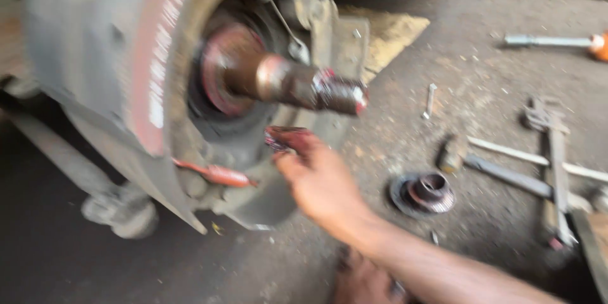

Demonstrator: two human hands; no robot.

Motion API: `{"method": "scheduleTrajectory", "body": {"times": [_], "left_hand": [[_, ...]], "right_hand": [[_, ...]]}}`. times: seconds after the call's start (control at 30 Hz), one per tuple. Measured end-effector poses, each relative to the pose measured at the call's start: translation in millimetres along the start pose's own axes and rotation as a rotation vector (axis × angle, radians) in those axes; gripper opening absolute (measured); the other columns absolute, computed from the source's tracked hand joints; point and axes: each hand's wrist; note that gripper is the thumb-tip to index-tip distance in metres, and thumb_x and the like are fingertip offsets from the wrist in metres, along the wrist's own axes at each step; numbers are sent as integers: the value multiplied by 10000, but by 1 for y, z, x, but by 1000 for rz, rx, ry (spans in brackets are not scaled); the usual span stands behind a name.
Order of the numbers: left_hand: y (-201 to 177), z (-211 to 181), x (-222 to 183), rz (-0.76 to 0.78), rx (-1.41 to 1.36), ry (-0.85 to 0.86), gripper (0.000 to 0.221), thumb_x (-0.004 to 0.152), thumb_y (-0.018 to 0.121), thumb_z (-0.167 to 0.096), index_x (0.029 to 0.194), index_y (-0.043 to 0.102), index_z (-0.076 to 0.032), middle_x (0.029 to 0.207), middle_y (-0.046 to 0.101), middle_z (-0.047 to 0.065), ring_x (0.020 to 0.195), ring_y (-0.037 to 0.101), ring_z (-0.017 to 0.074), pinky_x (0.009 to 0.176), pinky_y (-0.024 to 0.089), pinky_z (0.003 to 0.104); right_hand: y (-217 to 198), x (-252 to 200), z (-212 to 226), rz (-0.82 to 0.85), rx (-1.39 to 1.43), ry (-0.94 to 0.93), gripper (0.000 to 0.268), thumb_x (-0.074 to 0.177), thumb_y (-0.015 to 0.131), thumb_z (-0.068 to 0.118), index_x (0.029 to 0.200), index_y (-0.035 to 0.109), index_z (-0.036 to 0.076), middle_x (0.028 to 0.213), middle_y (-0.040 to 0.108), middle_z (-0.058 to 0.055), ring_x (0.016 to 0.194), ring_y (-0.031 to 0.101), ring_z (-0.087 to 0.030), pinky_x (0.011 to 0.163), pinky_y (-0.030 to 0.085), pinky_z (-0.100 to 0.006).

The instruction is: The person packs red grease into wheel bearing components by hand over a container, then spreads grease onto the truck axle spindle and around the inside of the brake drum hub, working beside the raised vehicle.

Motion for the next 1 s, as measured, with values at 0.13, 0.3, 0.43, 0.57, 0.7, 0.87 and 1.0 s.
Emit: {"method": "scheduleTrajectory", "body": {"times": [0.13,0.3,0.43,0.57,0.7,0.87,1.0], "left_hand": [[-55,-40,41,-41,-94,-142,307,938,693,-274,1213,666,-142,1267,652,127,1348,498,374,1080,440,503],[-55,-48,54,16,-61,-195,354,929,681,-288,1225,628,-103,1299,620,115,1332,465,358,1079,345,543],[-34,-36,50,-4,-14,-318,396,953,653,-308,1273,581,-87,1316,575,130,1323,440,369,1086,345,539],[-35,-43,53,57,14,-399,397,953,627,-326,1289,578,-119,1305,589,102,1329,450,352,1076,339,547],[-37,-47,60,115,59,-456,459,949,618,-375,1340,554,-143,1353,560,102,1341,416,355,1067,326,582],[-34,-52,60,136,62,-514,454,939,612,-413,1315,548,-167,1343,553,78,1357,413,327,1067,330,604],[-37,-54,54,167,74,-550,403,954,576,-477,1233,620,-190,1350,574,68,1393,411,331,1063,330,623]], "right_hand": [[-100,-78,-61,12,-424,-277,421,1007,548,303,1327,684,65,1192,629,-73,1098,583,-136,919,472,-296],[-134,-164,-97,10,-241,541,369,1038,533,337,1141,704,27,1023,729,-93,946,662,-174,845,549,-328],[-169,-280,-264,291,-1499,-644,433,989,409,219,1358,549,41,1324,627,-163,1254,605,-283,1027,435,-464],[-178,-352,-328,152,-1645,-760,488,1024,324,111,1490,470,129,1547,488,-90,1440,418,-266,1163,309,-451],[-210,-368,-335,245,-1639,-682,529,1007,327,134,1533,378,152,1633,344,-68,1491,313,-228,1160,290,-412],[-258,-349,-301,566,-1467,-692,584,993,361,250,1566,321,148,1619,343,-41,1437,355,-215,1106,330,-391],[-258,-324,-279,853,-1466,-659,567,927,481,109,1491,434,85,1491,527,-103,1359,495,-266,1086,406,-408]]}}
Point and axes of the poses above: each hand's wrist, its own x-axis towards the middle knuckle, its own y-axis out of the palm, z = x × y
